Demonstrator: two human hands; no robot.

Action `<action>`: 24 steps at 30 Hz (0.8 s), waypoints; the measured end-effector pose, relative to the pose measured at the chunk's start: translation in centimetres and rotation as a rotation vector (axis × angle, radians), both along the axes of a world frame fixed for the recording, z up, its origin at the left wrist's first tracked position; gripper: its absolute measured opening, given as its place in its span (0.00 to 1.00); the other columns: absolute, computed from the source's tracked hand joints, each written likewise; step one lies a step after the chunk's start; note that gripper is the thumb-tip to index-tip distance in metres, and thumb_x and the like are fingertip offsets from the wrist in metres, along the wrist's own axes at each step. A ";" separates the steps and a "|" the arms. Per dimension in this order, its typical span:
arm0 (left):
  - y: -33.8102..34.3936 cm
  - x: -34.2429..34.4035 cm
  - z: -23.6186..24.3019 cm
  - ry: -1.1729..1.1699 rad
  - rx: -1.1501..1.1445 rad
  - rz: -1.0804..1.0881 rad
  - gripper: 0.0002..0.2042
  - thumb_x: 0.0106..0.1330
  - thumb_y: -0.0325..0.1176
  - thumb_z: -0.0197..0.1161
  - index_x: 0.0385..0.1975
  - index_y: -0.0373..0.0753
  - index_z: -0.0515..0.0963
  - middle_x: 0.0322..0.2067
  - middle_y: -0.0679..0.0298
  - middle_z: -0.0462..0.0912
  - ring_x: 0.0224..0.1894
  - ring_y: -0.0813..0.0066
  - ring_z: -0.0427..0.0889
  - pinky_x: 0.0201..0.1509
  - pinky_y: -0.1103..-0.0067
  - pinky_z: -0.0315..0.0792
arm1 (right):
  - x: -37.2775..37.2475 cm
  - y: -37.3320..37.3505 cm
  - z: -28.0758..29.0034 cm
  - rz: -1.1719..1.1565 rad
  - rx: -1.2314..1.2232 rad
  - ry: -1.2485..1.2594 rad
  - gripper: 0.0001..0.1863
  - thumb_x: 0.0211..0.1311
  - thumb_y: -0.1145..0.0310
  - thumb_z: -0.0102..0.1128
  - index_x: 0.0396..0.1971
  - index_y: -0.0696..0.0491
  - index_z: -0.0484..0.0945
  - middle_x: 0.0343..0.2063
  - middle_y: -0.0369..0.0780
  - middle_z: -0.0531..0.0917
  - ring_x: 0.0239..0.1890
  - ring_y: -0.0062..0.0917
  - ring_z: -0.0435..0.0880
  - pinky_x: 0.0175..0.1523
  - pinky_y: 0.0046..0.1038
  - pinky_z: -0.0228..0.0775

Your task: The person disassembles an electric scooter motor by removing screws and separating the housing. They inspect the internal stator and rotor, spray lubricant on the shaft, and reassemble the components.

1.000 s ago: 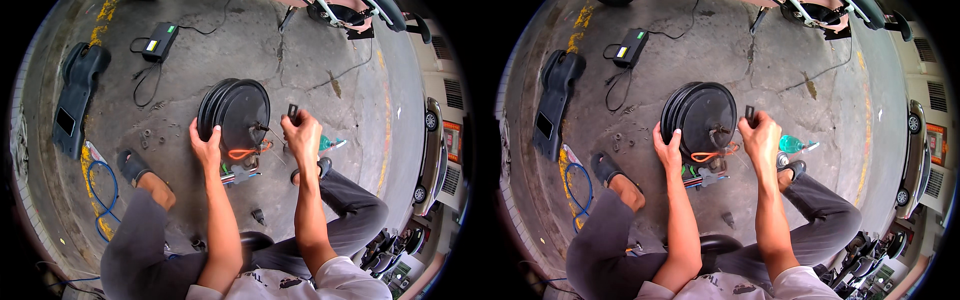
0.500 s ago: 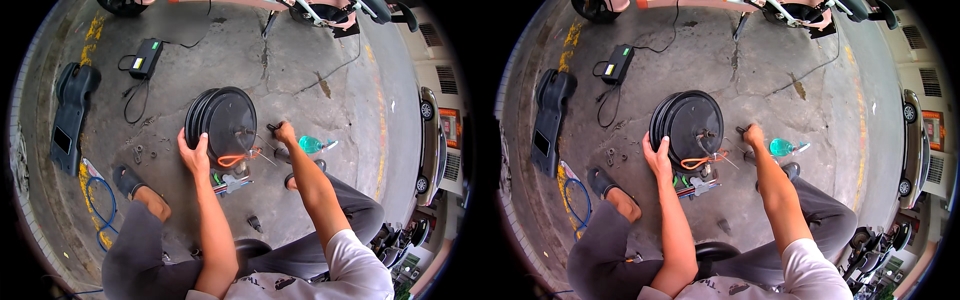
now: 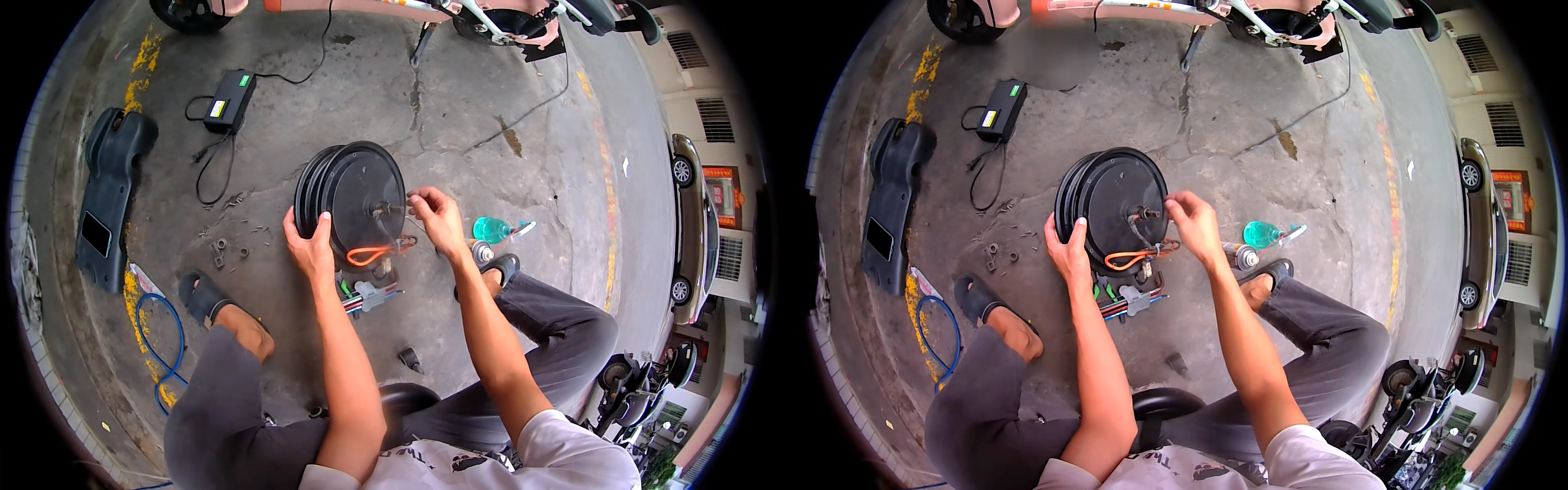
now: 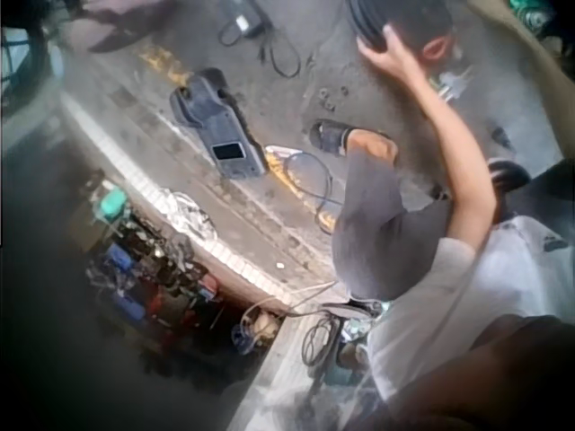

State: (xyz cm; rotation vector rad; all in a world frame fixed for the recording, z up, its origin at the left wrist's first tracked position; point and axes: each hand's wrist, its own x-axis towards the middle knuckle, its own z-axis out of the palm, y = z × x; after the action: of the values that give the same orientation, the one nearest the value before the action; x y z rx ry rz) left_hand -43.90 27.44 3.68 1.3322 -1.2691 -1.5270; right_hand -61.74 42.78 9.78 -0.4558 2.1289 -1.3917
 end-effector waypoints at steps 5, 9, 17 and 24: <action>-0.1 0.1 0.1 -0.018 0.006 0.004 0.36 0.57 0.46 0.76 0.63 0.34 0.73 0.57 0.48 0.80 0.59 0.53 0.78 0.65 0.65 0.68 | 3.6 -2.3 2.0 0.211 0.191 0.345 0.19 0.59 0.73 0.67 0.50 0.59 0.82 0.41 0.48 0.87 0.45 0.38 0.88 0.50 0.35 0.80; 0.0 0.2 0.3 -0.017 0.010 -0.007 0.35 0.57 0.45 0.76 0.63 0.35 0.73 0.56 0.49 0.81 0.59 0.53 0.79 0.65 0.65 0.69 | 3.4 -2.8 1.4 0.248 0.238 0.462 0.21 0.55 0.74 0.70 0.51 0.59 0.82 0.43 0.51 0.86 0.46 0.45 0.87 0.52 0.38 0.79; -0.1 0.7 0.4 -0.060 0.019 -0.008 0.35 0.56 0.45 0.77 0.62 0.36 0.73 0.55 0.49 0.81 0.58 0.53 0.80 0.63 0.64 0.70 | 3.6 -2.3 2.9 0.241 0.293 0.468 0.19 0.55 0.74 0.71 0.49 0.59 0.84 0.42 0.50 0.87 0.45 0.42 0.88 0.50 0.37 0.80; 0.3 0.7 1.2 -0.008 0.000 -0.033 0.30 0.61 0.36 0.73 0.61 0.31 0.73 0.54 0.54 0.81 0.55 0.63 0.79 0.65 0.70 0.69 | 3.5 -0.7 3.5 0.182 0.239 0.404 0.19 0.56 0.74 0.70 0.50 0.58 0.84 0.41 0.49 0.88 0.43 0.38 0.90 0.50 0.34 0.80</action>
State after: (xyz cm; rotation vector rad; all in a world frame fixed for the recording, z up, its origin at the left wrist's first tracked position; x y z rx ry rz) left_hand -43.15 27.76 4.83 1.3254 -1.3017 -1.5456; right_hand -58.23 42.05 13.30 -0.8685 2.4596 -0.9896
